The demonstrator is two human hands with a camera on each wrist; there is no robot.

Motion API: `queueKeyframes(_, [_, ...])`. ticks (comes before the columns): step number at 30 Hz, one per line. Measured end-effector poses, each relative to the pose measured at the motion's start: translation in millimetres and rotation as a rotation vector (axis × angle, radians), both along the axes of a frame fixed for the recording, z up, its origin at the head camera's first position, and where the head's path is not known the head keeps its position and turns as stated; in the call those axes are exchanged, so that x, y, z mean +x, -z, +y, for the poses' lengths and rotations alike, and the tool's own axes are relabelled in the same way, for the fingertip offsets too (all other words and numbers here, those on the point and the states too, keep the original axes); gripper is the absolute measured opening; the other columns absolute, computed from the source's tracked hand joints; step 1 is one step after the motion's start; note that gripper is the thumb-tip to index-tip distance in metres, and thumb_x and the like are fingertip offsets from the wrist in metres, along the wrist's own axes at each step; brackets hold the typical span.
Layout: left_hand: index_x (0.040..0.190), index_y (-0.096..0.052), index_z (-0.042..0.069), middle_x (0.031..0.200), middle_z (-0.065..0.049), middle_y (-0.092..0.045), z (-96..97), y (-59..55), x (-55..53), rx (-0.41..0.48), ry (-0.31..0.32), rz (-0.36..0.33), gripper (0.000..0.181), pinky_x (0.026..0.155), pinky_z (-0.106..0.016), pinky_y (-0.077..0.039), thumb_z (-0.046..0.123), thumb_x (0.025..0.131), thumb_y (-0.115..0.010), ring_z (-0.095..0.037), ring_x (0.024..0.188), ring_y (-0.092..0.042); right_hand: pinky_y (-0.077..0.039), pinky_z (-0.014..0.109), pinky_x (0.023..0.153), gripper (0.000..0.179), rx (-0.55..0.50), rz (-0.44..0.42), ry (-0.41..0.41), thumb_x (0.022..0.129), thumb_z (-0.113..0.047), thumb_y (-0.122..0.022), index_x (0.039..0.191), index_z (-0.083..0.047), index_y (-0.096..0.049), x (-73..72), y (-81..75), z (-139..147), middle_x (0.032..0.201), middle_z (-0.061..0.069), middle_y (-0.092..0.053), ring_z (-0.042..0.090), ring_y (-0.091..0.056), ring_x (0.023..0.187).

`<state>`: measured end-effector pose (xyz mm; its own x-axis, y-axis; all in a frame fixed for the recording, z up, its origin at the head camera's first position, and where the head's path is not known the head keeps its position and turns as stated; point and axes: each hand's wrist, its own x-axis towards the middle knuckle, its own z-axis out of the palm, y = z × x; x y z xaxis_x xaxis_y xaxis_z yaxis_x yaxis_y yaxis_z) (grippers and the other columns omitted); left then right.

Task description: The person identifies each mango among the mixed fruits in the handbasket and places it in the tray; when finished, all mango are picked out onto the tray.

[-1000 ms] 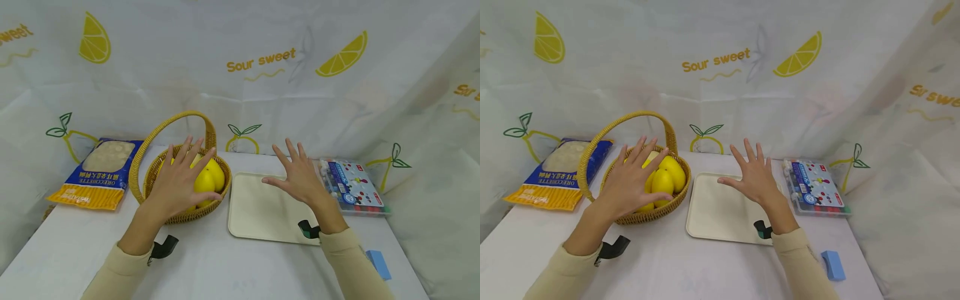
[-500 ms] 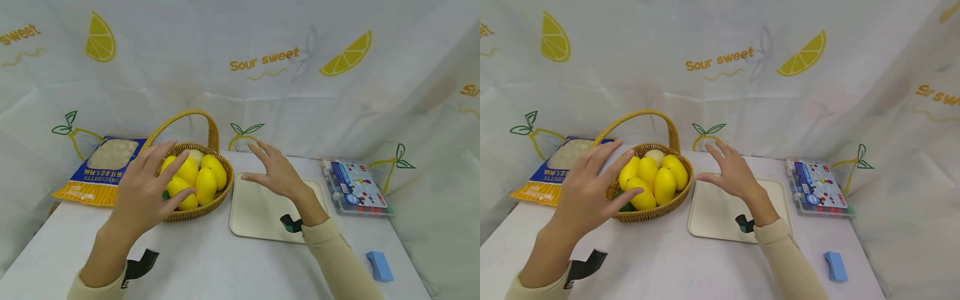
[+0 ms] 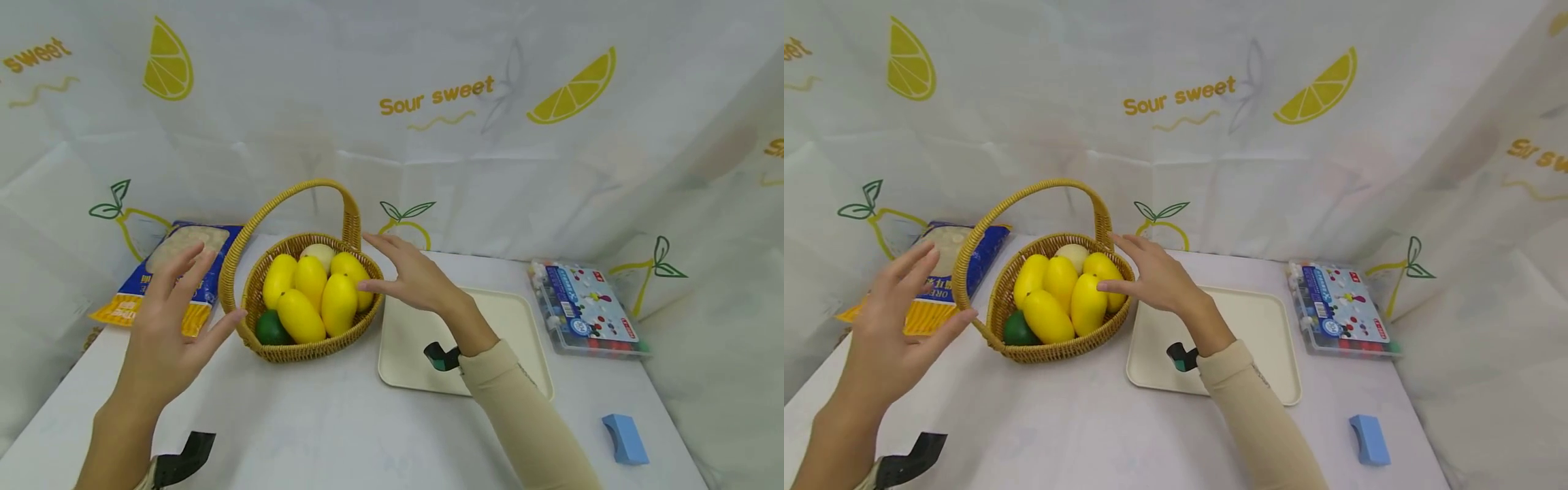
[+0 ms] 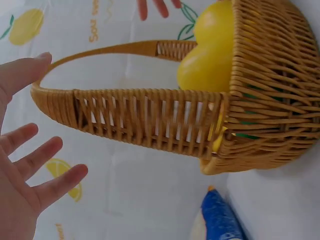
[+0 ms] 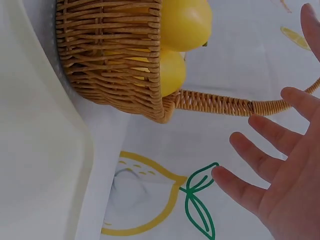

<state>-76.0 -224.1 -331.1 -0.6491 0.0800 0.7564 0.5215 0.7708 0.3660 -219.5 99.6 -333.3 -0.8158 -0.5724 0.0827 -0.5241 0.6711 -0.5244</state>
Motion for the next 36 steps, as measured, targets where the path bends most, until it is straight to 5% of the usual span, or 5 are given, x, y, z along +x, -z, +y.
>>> queueKeyframes(3, [0.153,-0.047,0.01,0.152,-0.019,-0.047,-4.7,14.7,2.5,0.058,0.043,-0.109,0.076,0.105,0.003,-0.036,0.023,0.087,-0.082,0.009,0.136,-0.044,-0.038,0.063,0.121,0.086,-0.007,-0.019,-0.021,0.089,-0.062,-0.069,0.161,-0.034,-0.03,-0.5,-0.7,-6.5,0.165,0.005,-0.036,0.031,-0.036,0.153])
queueKeyframes(7, [0.154,-0.045,0.008,0.138,-0.015,-0.057,-6.9,27.4,2.9,0.068,0.095,-0.167,0.096,0.093,0.003,-0.045,-0.014,0.07,-0.085,0.018,0.122,-0.047,-0.034,0.059,0.125,0.085,-0.027,-0.037,-0.056,0.09,-0.059,-0.07,0.16,-0.029,-0.034,-1.6,0.9,-13.2,0.166,0.003,-0.036,0.029,-0.034,0.155])
queueKeyframes(17, [0.154,-0.045,0.007,0.116,-0.009,-0.06,-9.7,35.1,-2.8,0.079,0.121,-0.194,0.101,0.087,0.002,-0.048,-0.023,0.065,-0.082,0.018,0.115,-0.048,-0.037,0.046,0.126,0.075,-0.101,-0.127,-0.179,0.091,-0.045,-0.075,0.156,-0.024,-0.043,-12.3,4.5,-30.2,0.161,-0.002,-0.044,0.021,-0.039,0.151])
queueKeyframes(27, [0.154,-0.044,0.008,0.122,0.013,-0.056,-14.6,36.1,-1.9,0.112,0.134,-0.208,0.103,0.086,0.002,-0.05,-0.024,0.064,-0.082,0.013,0.113,-0.051,-0.045,0.047,0.12,0.066,0.026,-0.269,-0.23,0.09,-0.037,-0.078,0.149,-0.023,-0.052,-27.0,-6.7,-50.6,0.159,0.0,-0.045,0.026,-0.05,0.143])
queueKeyframes(36, [0.155,-0.044,0.012,0.122,0.019,-0.054,-11.8,34.9,-0.9,0.147,0.125,-0.237,0.103,0.085,0.002,-0.049,-0.026,0.065,-0.079,0.01,0.111,-0.051,-0.042,0.045,0.122,0.062,0.032,-0.359,-0.233,0.091,-0.031,-0.078,0.147,-0.022,-0.055,-35.7,4.1,-52.8,0.158,-0.001,-0.048,0.024,-0.049,0.144])
